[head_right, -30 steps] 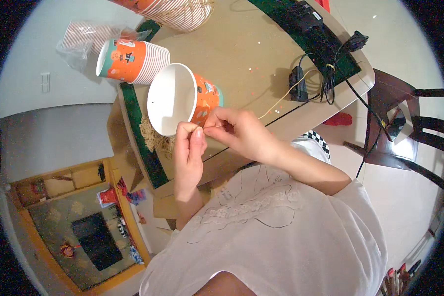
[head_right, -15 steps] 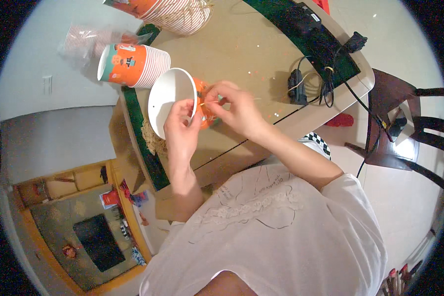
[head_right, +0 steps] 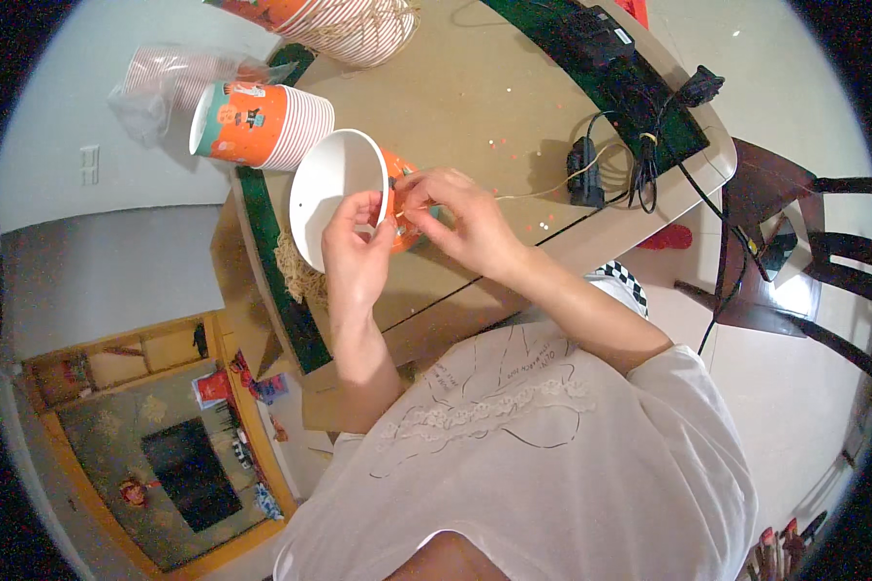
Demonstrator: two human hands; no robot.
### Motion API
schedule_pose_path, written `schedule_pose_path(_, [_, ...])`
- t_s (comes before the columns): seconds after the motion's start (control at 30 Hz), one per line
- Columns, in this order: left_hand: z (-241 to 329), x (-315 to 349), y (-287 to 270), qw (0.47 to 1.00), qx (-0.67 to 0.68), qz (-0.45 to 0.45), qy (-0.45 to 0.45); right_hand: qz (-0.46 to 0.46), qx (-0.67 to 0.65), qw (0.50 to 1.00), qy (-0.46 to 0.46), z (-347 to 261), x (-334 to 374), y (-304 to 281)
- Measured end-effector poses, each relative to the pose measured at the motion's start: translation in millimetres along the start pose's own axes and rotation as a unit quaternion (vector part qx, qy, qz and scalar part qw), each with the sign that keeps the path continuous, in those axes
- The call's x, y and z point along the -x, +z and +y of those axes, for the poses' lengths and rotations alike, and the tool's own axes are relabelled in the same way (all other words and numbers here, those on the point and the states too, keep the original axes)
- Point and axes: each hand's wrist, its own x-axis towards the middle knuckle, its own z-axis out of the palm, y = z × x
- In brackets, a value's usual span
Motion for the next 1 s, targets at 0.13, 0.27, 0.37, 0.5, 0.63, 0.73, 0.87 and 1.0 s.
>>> schedule_pose_path(0.13, [2.6,-0.8,-0.9,1.000,-0.012,0.003,0.009,-0.067,0.025,0.997,0.014,-0.9,-0.6,-3.5])
schedule_pose_path(0.27, [2.1,-1.2,-1.3,1.000,-0.013,-0.001,-0.007,-0.036,0.040,0.998,-0.036,-1.7,-1.3,-1.5])
schedule_pose_path(0.37, [3.0,-1.9,-0.6,1.000,-0.010,0.005,-0.005,-0.046,0.007,0.999,-0.003,-4.5,0.7,-2.5])
schedule_pose_path(0.5, [3.9,-2.0,-2.6,0.999,-0.025,0.010,0.016,-0.049,0.005,0.999,0.011,-5.5,-1.2,-0.6])
schedule_pose_path(0.63, [1.5,-3.2,-2.1,1.000,-0.013,0.008,0.002,-0.067,-0.049,0.996,0.039,-2.0,2.0,5.2])
schedule_pose_path(0.73, [9.5,-2.1,-3.8,0.999,-0.048,0.003,-0.003,0.016,-0.043,0.992,0.122,4.2,-4.5,5.4])
schedule_pose_path(0.87, [9.4,-2.3,-4.0,1.000,-0.007,-0.004,-0.008,0.013,-0.008,0.993,0.120,5.3,-8.0,5.8])
schedule_pose_path(1.0, [0.1,-2.1,-10.1,0.999,0.029,-0.003,-0.012,-0.042,0.013,0.990,0.135,-1.7,-13.9,4.2])
